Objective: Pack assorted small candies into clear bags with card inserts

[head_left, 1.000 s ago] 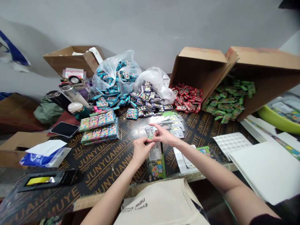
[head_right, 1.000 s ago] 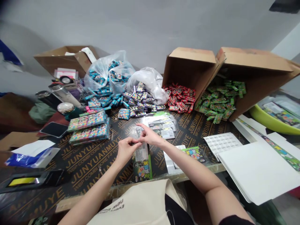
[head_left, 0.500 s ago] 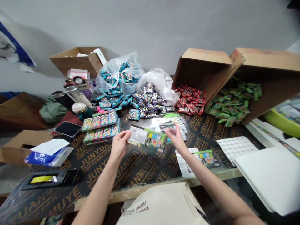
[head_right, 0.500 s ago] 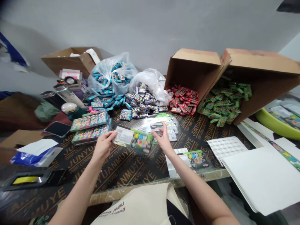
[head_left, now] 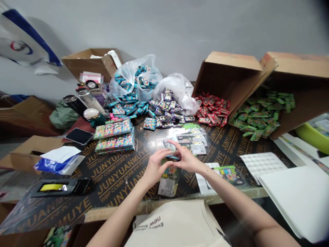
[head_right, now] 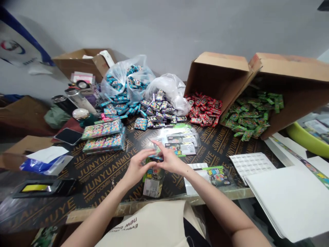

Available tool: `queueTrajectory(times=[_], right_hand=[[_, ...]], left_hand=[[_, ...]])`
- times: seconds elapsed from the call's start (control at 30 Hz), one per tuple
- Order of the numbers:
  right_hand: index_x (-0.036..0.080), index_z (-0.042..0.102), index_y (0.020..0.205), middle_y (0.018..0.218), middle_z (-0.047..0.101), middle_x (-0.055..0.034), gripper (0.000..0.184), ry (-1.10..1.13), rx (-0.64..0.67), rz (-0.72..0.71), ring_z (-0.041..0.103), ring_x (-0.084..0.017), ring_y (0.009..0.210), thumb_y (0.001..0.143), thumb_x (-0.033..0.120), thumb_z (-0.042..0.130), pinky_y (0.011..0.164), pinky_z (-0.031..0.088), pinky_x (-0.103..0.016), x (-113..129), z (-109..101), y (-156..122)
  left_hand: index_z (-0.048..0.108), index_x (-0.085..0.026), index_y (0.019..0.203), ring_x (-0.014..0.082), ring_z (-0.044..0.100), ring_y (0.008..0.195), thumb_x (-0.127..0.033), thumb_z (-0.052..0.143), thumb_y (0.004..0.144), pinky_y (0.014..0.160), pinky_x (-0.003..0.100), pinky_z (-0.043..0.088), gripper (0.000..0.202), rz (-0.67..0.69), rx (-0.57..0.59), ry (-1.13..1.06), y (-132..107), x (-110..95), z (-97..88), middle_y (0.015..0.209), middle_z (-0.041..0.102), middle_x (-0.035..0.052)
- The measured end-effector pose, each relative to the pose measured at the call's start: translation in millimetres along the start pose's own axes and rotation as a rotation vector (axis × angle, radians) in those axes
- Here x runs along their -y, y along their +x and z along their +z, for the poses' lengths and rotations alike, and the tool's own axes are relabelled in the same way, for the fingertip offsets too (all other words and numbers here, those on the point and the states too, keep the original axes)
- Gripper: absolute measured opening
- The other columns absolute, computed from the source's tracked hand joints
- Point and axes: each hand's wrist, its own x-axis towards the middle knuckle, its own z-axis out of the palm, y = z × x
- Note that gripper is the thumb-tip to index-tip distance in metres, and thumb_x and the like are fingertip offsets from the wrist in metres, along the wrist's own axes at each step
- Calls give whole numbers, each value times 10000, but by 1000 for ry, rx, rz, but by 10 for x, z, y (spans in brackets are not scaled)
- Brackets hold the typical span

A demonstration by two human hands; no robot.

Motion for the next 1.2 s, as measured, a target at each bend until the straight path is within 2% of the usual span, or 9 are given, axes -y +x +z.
queueTrajectory(times=[0.13,0.23,0.33,0.5,0.63,0.77,1.0,1.1,1.2], right_hand=[[242,423,1204,1011,526,-46,642,-13,-245,-26,536,-122,763,631,299,707,639,445,-241,33,-53,52],[195,524,979,913,546,-37,305,57,-344,1,528,-125,752,741,372,595,643,440,-247,69,-152,75],[176,542,783,822,564,-23,218,112,-282,9,534,-135,761,758,391,570,676,425,-255,116,-118,103],[157,541,669,920,591,-50,259,147,-88,68,547,-166,870,704,400,623,687,409,-250,127,84,212],[143,556,651,741,585,-22,247,87,147,76,538,-129,698,699,374,631,598,393,-220,101,142,331],[134,550,643,591,525,27,227,28,268,94,456,-84,548,687,338,639,536,352,-203,126,127,427],[131,554,596,515,500,48,185,-32,331,77,418,-69,490,668,281,635,487,317,-194,135,96,504],[140,541,590,500,509,47,193,22,256,103,432,-72,469,633,282,665,467,314,-192,103,147,483],[169,516,728,520,538,63,282,294,107,180,474,-81,472,566,281,718,476,346,-192,44,250,418]], left_hand=[[683,-189,792,173,605,769,-161,610,734,734,298,466,97,7,47,39,55,-29,-10,797,660,51],[688,-194,794,165,601,774,-131,606,727,729,285,461,124,-3,46,46,14,46,-57,807,653,45],[687,-182,753,160,597,754,-122,590,731,708,276,460,116,-10,32,52,-18,80,-101,780,644,45],[685,-176,769,153,612,755,-110,570,731,720,270,463,138,-59,41,-16,-43,114,-142,791,659,44],[656,-151,750,177,633,771,-159,636,675,728,283,482,78,-206,-39,-117,-97,196,-159,804,686,55],[654,-148,772,178,630,806,-136,588,676,762,287,477,117,-199,-22,-112,-133,191,-169,842,686,53],[645,-146,718,184,621,721,-256,673,629,682,292,473,144,-240,-99,-22,-107,108,-126,764,682,53],[647,-155,707,179,617,712,-256,672,639,692,296,465,124,-252,-123,-34,-111,129,-97,743,677,44],[644,-156,784,165,614,708,-266,695,626,694,285,467,199,-297,-163,-143,-158,173,-18,757,669,34]])
